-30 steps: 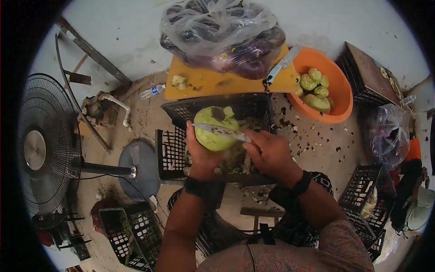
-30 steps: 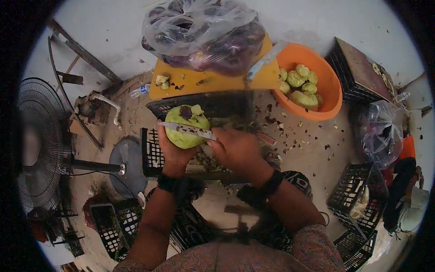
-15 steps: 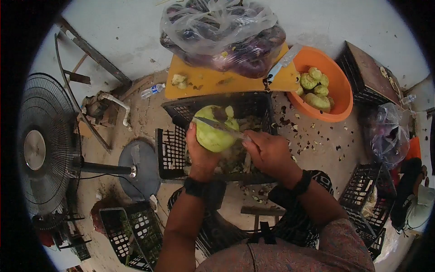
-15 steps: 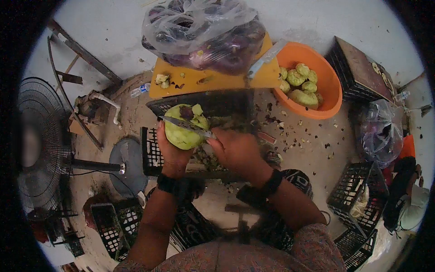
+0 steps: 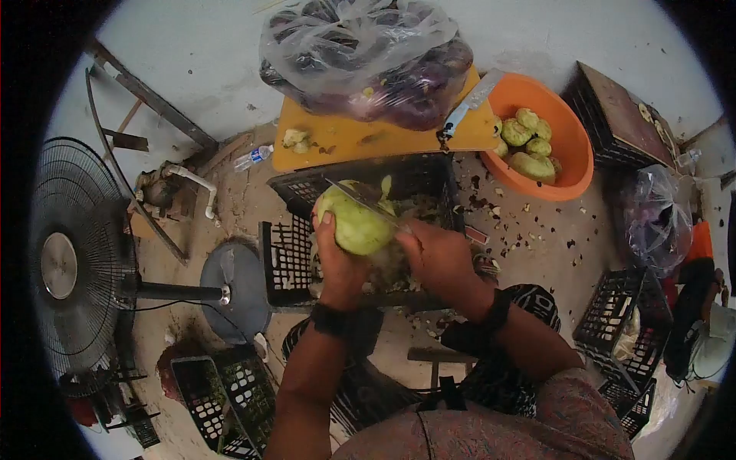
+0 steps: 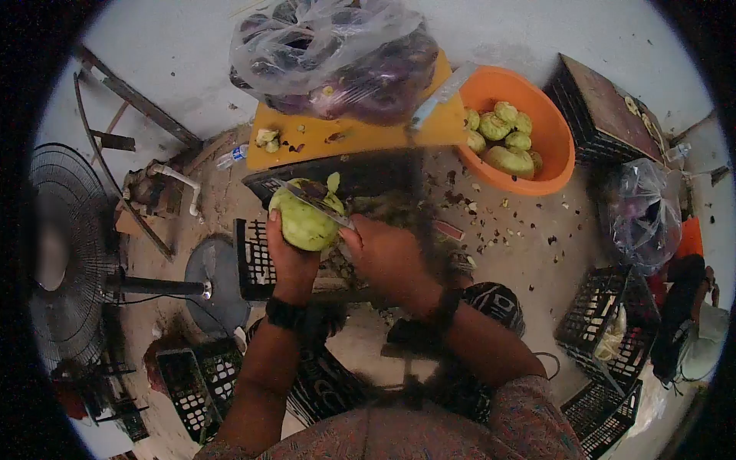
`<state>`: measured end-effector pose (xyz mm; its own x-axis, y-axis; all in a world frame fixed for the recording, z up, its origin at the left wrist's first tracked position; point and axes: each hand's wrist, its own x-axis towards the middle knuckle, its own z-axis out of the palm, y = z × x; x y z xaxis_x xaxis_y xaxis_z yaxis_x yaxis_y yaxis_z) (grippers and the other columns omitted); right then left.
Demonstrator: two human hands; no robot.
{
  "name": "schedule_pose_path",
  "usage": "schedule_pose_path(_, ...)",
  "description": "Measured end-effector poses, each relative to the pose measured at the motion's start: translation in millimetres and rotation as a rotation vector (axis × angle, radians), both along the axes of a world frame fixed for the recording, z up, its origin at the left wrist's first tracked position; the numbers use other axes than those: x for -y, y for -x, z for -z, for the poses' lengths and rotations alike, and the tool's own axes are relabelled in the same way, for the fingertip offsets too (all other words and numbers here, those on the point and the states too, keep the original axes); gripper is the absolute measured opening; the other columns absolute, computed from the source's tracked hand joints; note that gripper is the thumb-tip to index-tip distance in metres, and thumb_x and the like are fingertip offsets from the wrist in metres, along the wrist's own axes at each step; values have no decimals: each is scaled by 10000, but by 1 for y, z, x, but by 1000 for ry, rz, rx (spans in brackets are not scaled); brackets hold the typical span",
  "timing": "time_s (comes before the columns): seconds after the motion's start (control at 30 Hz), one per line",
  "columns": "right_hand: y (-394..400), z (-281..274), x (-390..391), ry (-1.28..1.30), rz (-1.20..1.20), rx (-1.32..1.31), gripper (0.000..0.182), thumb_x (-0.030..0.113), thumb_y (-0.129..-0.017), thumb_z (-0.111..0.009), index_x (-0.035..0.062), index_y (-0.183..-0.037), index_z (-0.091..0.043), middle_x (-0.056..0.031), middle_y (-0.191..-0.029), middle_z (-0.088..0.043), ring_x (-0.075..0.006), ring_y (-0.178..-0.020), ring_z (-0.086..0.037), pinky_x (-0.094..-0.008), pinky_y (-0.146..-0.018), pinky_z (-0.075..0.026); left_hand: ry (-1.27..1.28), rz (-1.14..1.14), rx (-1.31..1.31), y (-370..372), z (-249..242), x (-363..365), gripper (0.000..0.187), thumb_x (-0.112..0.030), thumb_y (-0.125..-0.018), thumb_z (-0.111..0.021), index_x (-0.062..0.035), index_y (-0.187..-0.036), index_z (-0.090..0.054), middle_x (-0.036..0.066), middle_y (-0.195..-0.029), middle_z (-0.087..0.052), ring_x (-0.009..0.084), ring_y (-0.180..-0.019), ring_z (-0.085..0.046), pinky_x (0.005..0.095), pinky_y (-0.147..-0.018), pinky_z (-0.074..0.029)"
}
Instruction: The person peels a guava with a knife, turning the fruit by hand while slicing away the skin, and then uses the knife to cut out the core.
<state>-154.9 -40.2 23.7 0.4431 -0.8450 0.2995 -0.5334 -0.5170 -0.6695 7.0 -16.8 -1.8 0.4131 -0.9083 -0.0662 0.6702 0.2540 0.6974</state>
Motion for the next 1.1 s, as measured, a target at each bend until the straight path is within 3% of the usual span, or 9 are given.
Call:
schedule_pose_path(0.2,-5,-6,-1,-187,14,210,262,240,-927,-515,4,-863,-610,-228,-699,-577,-408,-665,-586,-436,-584,-450,18,-48,70,1,-4,1,417,-237,-915,-459,-118,-1301,-355,112,-1245,-468,265,-1142,-505,438,-937,-459)
schedule_pose_path(0.33,-7,-6,-1,-331,38,340,325,252,-935,-491,-17,-791,-602,-253,-715,-564,-425,-661,-565,-453,-593,-437,20,-22,71,1,-3,1,424,-253,-915,-459,-116,-1304,-355,112,-1245,-468,265,-1140,-508,440,-938,-459)
schedule_pose_path(0.47,-4,-1,4,-448,18,272,336,258,-934,-499,-18,-770,-598,-248,-715,-565,-425,-661,-561,-451,-596,-440,-49,-12,20,-2,-1,2,423,-310,-927,-436,-105,-1294,-391,124,-1243,-495,285,-1119,-528,451,-932,-462)
schedule_pose_path(0.57,-6,5,3,-269,-3,352,317,277,-935,-491,5,-816,-605,-236,-739,-584,-421,-679,-575,-460,-604,-451,-51,61,-92,-6,-2,3,449,-390,-938,-398,-87,-1264,-454,123,-1222,-536,287,-1111,-544,437,-931,-462)
schedule_pose_path(0.63,-2,-3,4,-110,-101,103,288,297,-934,-478,44,-881,-604,-215,-771,-608,-413,-706,-592,-472,-619,-469,-19,142,-200,-10,-1,3,480,-435,-943,-375,-79,-1245,-486,114,-1212,-557,280,-1110,-553,422,-929,-464)
schedule_pose_path(0.73,4,-16,3,-114,-121,22,262,305,-932,-469,73,-918,-590,-189,-786,-624,-404,-718,-604,-487,-628,-480,-12,154,-94,-12,-2,3,509,-465,-936,-349,-82,-1232,-505,106,-1211,-562,284,-1109,-554,433,-922,-467)
schedule_pose_path(0.8,8,-16,5,-82,-130,-1,259,311,-931,-477,78,-898,-584,-176,-769,-626,-390,-703,-610,-483,-612,-483,-46,186,-271,-13,-8,5,515,-473,-930,-327,-95,-1219,-524,98,-1208,-570,284,-1106,-556,446,-927,-460)
schedule_pose_path(0.93,7,-8,6,120,-89,-85,272,338,-924,-503,85,-851,-570,-142,-717,-625,-348,-652,-623,-472,-558,-484,-80,239,-296,-14,-4,4,510,-473,-924,-323,-112,-1216,-534,91,-1200,-581,281,-1101,-557,461,-924,-453)
schedule_pose_path(1.1,0,-3,7,141,-39,-57,270,334,-917,-523,81,-833,-567,-142,-689,-618,-344,-624,-620,-465,-543,-481,-75,211,-296,-9,-5,0,514,-460,-939,-333,-80,-1225,-530,112,-1185,-591,285,-1071,-569,436,-938,-446)
